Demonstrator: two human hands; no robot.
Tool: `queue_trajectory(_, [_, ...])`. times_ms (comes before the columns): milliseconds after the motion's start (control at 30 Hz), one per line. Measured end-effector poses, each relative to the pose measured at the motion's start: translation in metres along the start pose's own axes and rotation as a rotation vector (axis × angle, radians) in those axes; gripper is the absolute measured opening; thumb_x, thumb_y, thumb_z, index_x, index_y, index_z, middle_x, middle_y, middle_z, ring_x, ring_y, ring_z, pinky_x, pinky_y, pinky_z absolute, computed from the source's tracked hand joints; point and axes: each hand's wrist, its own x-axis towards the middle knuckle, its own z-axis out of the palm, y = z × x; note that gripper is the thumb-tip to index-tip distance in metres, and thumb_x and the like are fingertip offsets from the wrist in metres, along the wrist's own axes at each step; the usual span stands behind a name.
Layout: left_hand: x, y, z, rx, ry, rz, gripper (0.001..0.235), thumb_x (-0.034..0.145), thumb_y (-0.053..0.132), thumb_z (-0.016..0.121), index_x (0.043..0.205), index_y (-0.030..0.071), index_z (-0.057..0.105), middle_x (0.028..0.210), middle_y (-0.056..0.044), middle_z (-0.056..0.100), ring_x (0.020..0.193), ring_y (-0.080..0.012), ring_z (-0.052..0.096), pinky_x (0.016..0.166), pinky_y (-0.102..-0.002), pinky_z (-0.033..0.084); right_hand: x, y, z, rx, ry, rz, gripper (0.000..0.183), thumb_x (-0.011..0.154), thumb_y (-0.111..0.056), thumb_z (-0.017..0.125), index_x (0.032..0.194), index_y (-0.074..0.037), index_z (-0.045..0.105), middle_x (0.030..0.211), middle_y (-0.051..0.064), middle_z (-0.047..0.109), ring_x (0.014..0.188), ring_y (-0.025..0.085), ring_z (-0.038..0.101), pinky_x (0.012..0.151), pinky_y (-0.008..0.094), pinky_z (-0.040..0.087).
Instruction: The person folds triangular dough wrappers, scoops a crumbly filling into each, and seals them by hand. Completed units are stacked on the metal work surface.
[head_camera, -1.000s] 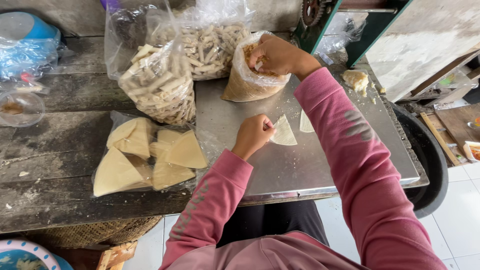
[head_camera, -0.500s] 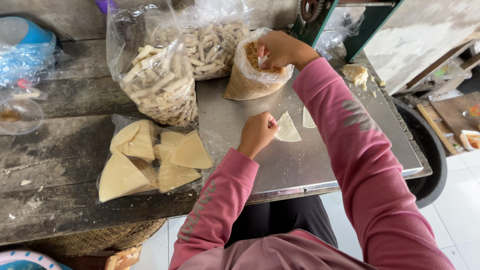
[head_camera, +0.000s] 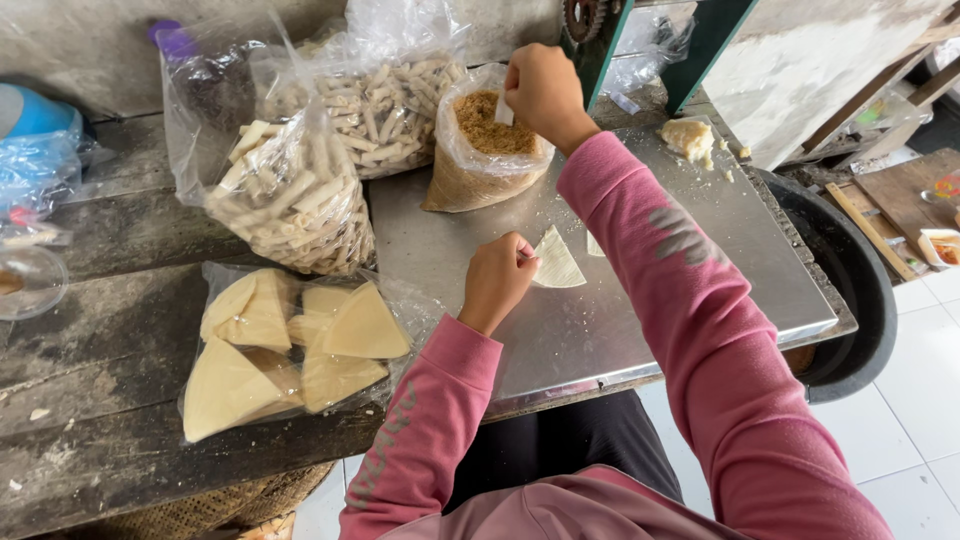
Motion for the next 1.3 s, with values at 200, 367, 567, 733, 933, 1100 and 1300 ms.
queue_trajectory(200, [0.0, 0.0, -0.001, 0.038, 0.006, -0.034, 0.017, 0.08, 0.021, 0.079, 0.082, 0.005, 0.073, 0.077, -0.011, 0.075, 0.07, -0.0275, 0.073, 0.067, -0.038, 0.056, -0.007, -0.004, 0.0, 0.158, -0.164, 0.066, 0.01, 0.072, -0.006, 0.086, 0.072, -0.003, 0.075, 0.07, 0.01, 0.073, 0.061, 0.019, 0.072, 0.063, 0.031, 0.058])
queue_trajectory(367, [-0.002, 0.001, -0.003, 0.035, 0.005, -0.031, 0.019, 0.079, 0.022, 0.08, 0.074, 0.004, 0.073, 0.077, -0.011, 0.075, 0.071, -0.0283, 0.072, 0.068, -0.039, 0.056, -0.003, -0.004, -0.008, 0.366, -0.273, 0.158, 0.011, 0.075, -0.008, 0.087, 0.075, -0.001, 0.078, 0.07, 0.008, 0.075, 0.06, 0.01, 0.073, 0.057, 0.024, 0.058])
queue_trajectory(567, [-0.001, 0.002, -0.006, 0.065, -0.026, -0.071, 0.02, 0.08, 0.023, 0.079, 0.074, 0.004, 0.073, 0.077, -0.012, 0.075, 0.073, -0.0293, 0.072, 0.069, -0.041, 0.056, -0.003, 0.001, -0.026, 0.482, -0.261, 0.26, 0.012, 0.08, -0.007, 0.085, 0.081, 0.002, 0.076, 0.073, 0.01, 0.076, 0.057, 0.009, 0.07, 0.049, 0.02, 0.053])
queue_trajectory(733, [0.0, 0.005, -0.011, 0.046, -0.036, -0.067, 0.018, 0.081, 0.021, 0.077, 0.075, 0.004, 0.074, 0.074, -0.012, 0.075, 0.069, -0.0274, 0.072, 0.068, -0.039, 0.055, -0.017, -0.002, -0.063, 0.709, -0.278, 0.433, 0.011, 0.083, -0.006, 0.083, 0.087, 0.001, 0.077, 0.073, 0.01, 0.074, 0.052, 0.008, 0.06, 0.043, 0.02, 0.042])
queue_trajectory(933, [0.002, 0.008, -0.02, -0.126, -0.186, -0.251, 0.011, 0.078, 0.014, 0.07, 0.078, 0.004, 0.075, 0.061, -0.007, 0.073, 0.053, -0.015, 0.071, 0.059, -0.028, 0.056, -0.077, -0.007, -0.112, 0.727, -0.297, 0.493, 0.011, 0.088, -0.009, 0.08, 0.091, 0.0, 0.074, 0.077, 0.009, 0.072, 0.055, 0.007, 0.059, 0.047, 0.018, 0.046])
queue_trajectory(1100, [0.002, 0.008, -0.022, -0.181, -0.223, -0.28, 0.012, 0.079, 0.011, 0.071, 0.081, 0.001, 0.075, 0.063, -0.008, 0.074, 0.055, -0.0131, 0.073, 0.057, -0.026, 0.057, -0.153, -0.005, -0.104, 0.608, -0.357, 0.584, 0.011, 0.088, -0.012, 0.079, 0.091, -0.003, 0.076, 0.077, 0.005, 0.073, 0.054, 0.006, 0.059, 0.048, 0.018, 0.05])
queue_trajectory(1300, [0.004, 0.004, -0.02, -0.214, -0.222, -0.301, 0.011, 0.079, 0.009, 0.074, 0.082, -0.001, 0.076, 0.065, -0.011, 0.075, 0.056, -0.0138, 0.075, 0.057, -0.025, 0.059, -0.214, -0.003, -0.04, 0.64, -0.228, 0.532, 0.009, 0.088, -0.007, 0.078, 0.091, 0.002, 0.075, 0.077, 0.006, 0.074, 0.059, 0.006, 0.061, 0.052, 0.02, 0.048])
